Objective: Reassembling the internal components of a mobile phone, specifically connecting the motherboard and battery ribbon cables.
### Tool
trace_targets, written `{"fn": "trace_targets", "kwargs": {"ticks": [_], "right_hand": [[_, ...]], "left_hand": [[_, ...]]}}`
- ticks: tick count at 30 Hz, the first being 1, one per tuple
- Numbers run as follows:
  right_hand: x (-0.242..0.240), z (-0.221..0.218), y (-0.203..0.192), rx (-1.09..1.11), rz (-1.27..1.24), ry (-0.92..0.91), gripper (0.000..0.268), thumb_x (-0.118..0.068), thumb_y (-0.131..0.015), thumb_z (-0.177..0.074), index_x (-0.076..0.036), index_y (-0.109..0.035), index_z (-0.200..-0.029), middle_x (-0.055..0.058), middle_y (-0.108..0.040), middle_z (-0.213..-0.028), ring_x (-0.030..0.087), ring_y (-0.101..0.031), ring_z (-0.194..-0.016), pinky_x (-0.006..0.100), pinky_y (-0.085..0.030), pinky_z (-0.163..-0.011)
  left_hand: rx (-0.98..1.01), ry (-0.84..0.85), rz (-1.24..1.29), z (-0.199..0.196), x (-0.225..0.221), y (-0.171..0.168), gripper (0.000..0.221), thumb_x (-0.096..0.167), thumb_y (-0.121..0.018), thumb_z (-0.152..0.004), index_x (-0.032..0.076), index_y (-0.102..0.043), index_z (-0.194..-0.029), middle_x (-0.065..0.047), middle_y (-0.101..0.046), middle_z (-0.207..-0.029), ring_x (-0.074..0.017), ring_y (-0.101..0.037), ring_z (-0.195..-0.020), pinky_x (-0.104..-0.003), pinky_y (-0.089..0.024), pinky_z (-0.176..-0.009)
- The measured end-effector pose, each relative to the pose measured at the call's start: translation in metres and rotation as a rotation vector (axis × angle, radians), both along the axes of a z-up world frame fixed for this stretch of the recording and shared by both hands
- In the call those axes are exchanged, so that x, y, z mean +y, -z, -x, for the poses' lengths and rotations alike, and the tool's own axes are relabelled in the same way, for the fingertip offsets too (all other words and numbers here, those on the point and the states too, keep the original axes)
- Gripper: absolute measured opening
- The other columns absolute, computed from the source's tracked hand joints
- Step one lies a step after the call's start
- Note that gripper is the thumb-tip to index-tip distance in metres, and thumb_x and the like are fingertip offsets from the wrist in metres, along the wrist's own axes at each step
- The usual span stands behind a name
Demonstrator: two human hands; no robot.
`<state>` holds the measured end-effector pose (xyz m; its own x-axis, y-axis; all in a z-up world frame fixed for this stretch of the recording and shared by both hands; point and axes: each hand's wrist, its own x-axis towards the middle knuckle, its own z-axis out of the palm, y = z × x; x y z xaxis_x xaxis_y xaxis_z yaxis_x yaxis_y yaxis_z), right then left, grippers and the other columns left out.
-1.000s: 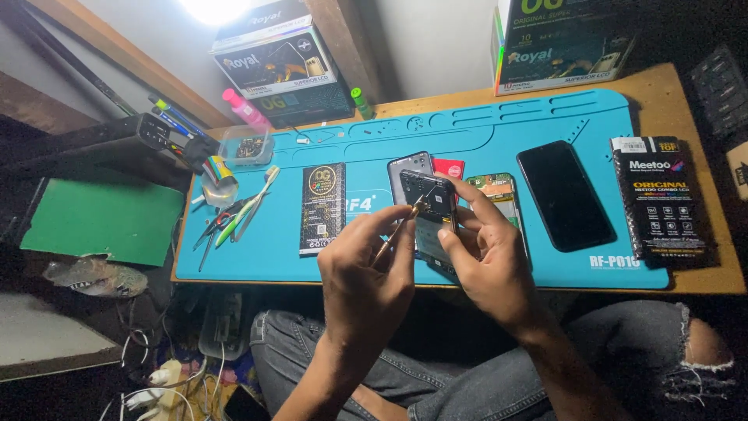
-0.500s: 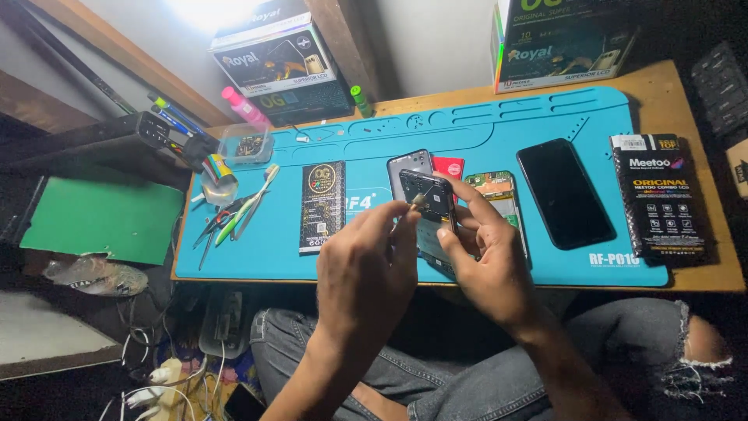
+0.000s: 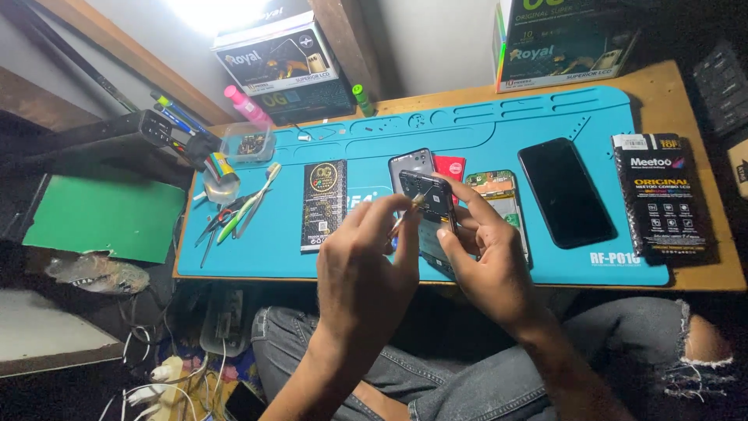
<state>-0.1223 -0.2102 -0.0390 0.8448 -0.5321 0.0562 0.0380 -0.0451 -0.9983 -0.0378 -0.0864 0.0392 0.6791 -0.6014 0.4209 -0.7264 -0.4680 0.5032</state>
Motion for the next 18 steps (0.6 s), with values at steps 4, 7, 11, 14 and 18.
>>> {"fn": "trace_targets", "kwargs": {"ticks": [4, 7, 11, 14, 18], "right_hand": [[0.0, 0.001, -0.008, -0.005, 0.041, -0.012, 0.062, -0.012, -0.06, -0.1, -0.007, -0.046, -0.16, 0.015, -0.082, -0.128, 0.018, -0.082, -0.105, 0.029, -0.068, -0.084], [0.0, -0.002, -0.018, 0.01, 0.068, -0.008, 0.065, 0.008, -0.06, -0.094, 0.001, -0.05, -0.158, 0.039, -0.073, -0.125, 0.055, -0.075, -0.11, 0.064, -0.065, -0.085], [-0.002, -0.002, -0.012, 0.027, 0.024, -0.01, 0.068, 0.009, -0.06, -0.093, -0.001, -0.049, -0.159, 0.038, -0.074, -0.125, 0.052, -0.076, -0.109, 0.061, -0.067, -0.082], [-0.004, -0.006, -0.009, 0.025, -0.106, -0.016, 0.073, 0.01, -0.062, -0.089, -0.001, -0.048, -0.16, 0.034, -0.077, -0.12, 0.043, -0.08, -0.103, 0.053, -0.07, -0.078], [-0.009, -0.009, 0.022, 0.005, -0.366, -0.071, 0.076, 0.012, -0.065, -0.085, 0.0, -0.052, -0.159, 0.027, -0.08, -0.11, 0.033, -0.082, -0.092, 0.048, -0.071, -0.072]], "left_hand": [[0.016, -0.017, -0.064, -0.004, 0.002, 0.006, 0.041, 0.03, -0.071, -0.101, 0.01, -0.064, -0.136, -0.008, -0.077, -0.102, -0.0274, -0.076, -0.077, -0.045, -0.056, -0.064], [0.004, 0.039, 0.012, -0.006, 0.001, 0.003, 0.013, 0.01, -0.07, -0.1, 0.003, -0.081, -0.098, -0.011, -0.07, -0.057, -0.0286, -0.072, -0.045, -0.035, -0.053, -0.037], [0.008, 0.019, 0.096, -0.005, 0.001, 0.004, 0.007, 0.014, -0.077, -0.094, 0.009, -0.08, -0.097, -0.008, -0.069, -0.06, -0.0249, -0.071, -0.048, -0.035, -0.053, -0.039], [0.14, 0.004, 0.164, -0.006, 0.005, 0.008, 0.008, 0.017, -0.076, -0.095, 0.011, -0.081, -0.096, -0.009, -0.069, -0.058, -0.0251, -0.071, -0.048, -0.034, -0.053, -0.041], [0.472, -0.066, 0.328, -0.012, 0.018, 0.023, 0.021, 0.017, -0.065, -0.104, 0.004, -0.081, -0.104, -0.011, -0.067, -0.056, -0.0146, -0.058, -0.053, -0.031, -0.052, -0.048]]}}
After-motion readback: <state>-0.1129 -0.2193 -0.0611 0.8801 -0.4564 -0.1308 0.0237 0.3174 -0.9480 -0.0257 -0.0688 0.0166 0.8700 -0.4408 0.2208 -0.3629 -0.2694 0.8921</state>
